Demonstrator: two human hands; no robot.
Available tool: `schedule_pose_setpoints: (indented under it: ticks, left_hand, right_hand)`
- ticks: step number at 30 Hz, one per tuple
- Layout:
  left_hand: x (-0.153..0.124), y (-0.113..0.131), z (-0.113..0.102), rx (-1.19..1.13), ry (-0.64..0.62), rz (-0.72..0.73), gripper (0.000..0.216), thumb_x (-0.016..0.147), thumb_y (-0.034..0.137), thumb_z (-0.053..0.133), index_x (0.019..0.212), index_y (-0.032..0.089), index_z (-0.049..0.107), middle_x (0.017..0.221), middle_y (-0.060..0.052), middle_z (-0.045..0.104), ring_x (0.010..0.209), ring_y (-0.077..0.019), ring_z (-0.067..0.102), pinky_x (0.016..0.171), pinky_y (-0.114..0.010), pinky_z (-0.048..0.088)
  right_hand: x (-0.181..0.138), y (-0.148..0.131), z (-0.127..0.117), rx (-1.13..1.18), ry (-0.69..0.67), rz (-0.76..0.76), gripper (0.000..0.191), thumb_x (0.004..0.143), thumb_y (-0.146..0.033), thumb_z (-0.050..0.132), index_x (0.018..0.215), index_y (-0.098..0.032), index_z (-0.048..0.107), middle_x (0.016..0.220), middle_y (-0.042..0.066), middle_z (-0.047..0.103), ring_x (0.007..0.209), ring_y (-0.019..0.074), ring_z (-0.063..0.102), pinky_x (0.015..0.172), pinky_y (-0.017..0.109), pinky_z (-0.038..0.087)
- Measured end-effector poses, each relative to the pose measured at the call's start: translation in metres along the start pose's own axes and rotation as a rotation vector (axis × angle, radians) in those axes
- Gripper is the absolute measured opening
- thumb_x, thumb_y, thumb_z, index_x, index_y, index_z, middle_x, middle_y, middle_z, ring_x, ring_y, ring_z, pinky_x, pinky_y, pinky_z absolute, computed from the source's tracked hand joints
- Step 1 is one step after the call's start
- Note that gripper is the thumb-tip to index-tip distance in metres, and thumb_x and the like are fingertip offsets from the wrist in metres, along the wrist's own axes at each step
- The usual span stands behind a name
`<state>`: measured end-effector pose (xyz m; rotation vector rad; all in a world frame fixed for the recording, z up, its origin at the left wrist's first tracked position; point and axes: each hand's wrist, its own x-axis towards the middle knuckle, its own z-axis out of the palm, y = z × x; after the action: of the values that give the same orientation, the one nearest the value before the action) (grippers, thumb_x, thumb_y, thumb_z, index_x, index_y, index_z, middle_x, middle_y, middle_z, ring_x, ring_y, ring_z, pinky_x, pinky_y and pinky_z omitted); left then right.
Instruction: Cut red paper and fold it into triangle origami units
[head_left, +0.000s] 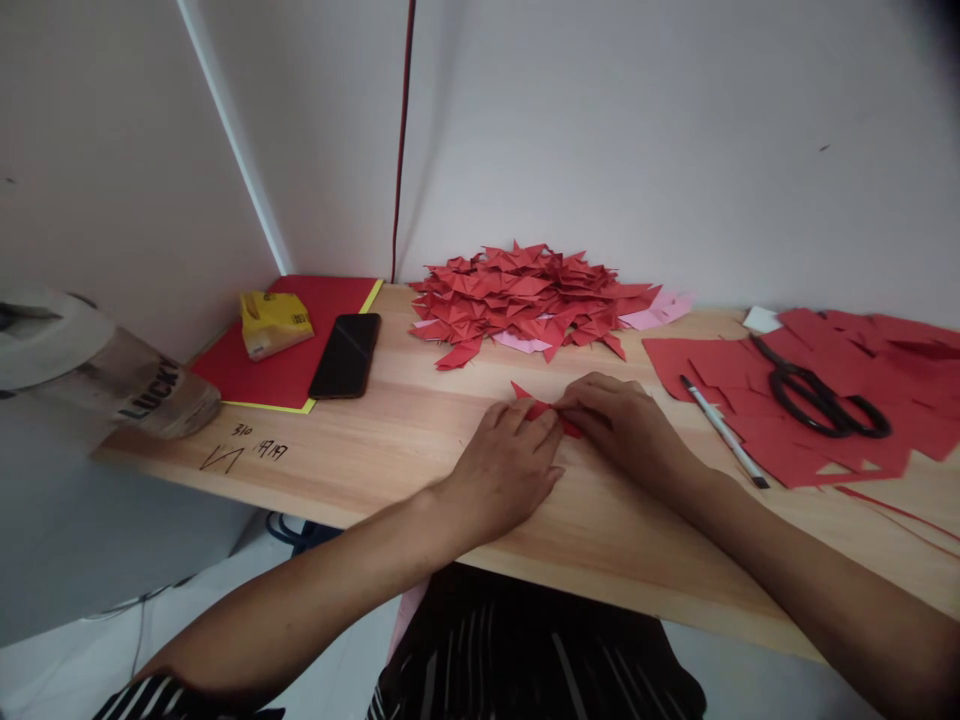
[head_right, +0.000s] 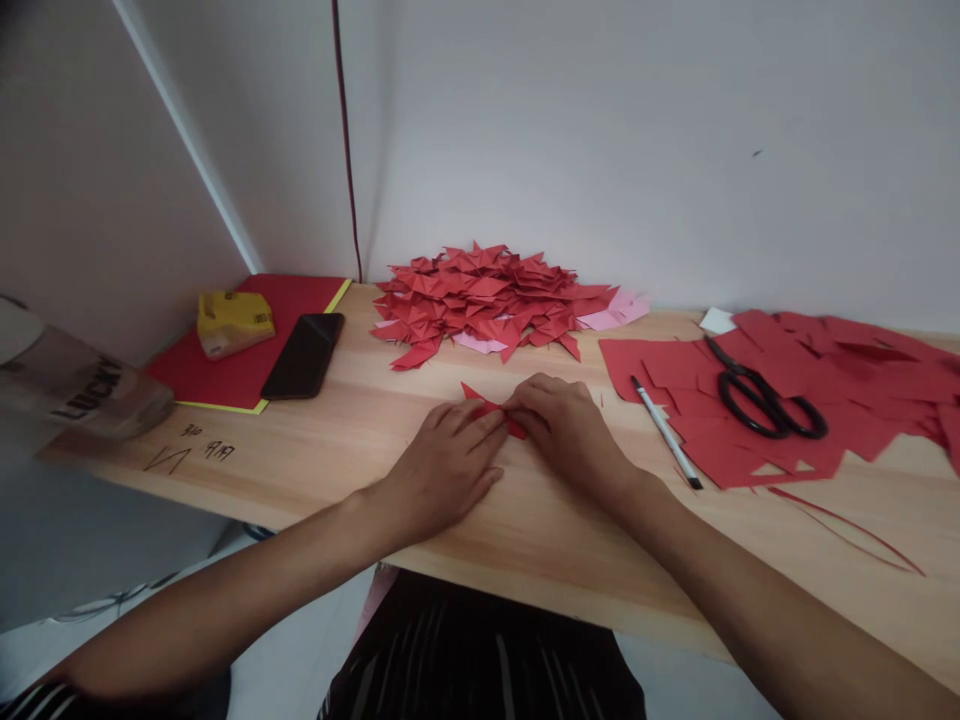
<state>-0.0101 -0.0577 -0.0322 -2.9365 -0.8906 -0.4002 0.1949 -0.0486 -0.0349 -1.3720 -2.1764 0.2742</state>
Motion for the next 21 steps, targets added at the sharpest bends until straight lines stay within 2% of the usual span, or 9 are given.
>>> schedule_pose_setpoints:
  ticks: [4,8,17,21]
  left_hand:
    - [0.0003,-0.0004,-0.0011,-0.01,0.004,-0.004,0.044,0.097,0.035,0.039,0.131,0.01,0.051,0.134,-0.013,0.054,0.128,-0.0297,0.041,0.106,-0.046,0.033]
    - [-0.0001,-0.0008,0.0,-0.003,0.019,-0.002,0.044,0.097,0.035,0.038,0.132,0.01,0.051,0.14,-0.012,0.05,0.128,-0.0299,0.041,0.105,-0.046,0.033]
    - [0.0008,-0.0003,-0.0026,-0.015,-0.043,-0.017,0.044,0.097,0.035,0.038,0.133,0.012,0.05,0.144,-0.011,0.047,0.131,-0.0297,0.038,0.106,-0.046,0.032]
    - [0.001,-0.0003,-0.0043,-0.019,-0.05,-0.025,0.044,0.097,0.035,0.038,0.133,0.012,0.05,0.144,-0.011,0.047,0.129,-0.0296,0.039,0.105,-0.046,0.033]
  right_hand:
    - [0.0004,-0.0013,-0.0016,-0.006,-0.014,0.009,0.016,0.092,-0.02,0.051,0.093,-0.02,0.067,0.095,0.006,0.069,0.089,0.0207,0.062,0.08,0.036,0.04]
    - [0.0024,-0.0005,-0.002,-0.012,-0.027,-0.004,0.018,0.092,-0.018,0.048,0.094,-0.019,0.066,0.095,0.007,0.068,0.088,0.0207,0.062,0.079,0.036,0.042]
    - [0.0041,-0.0015,-0.0027,-0.034,-0.053,0.003,0.019,0.092,-0.019,0.047,0.094,-0.018,0.066,0.096,0.008,0.069,0.088,0.0213,0.062,0.08,0.037,0.045]
    - [0.0045,-0.0007,-0.0037,-0.065,-0.042,0.015,0.023,0.095,-0.023,0.046,0.104,-0.018,0.067,0.102,0.008,0.07,0.093,0.0217,0.064,0.084,0.038,0.046]
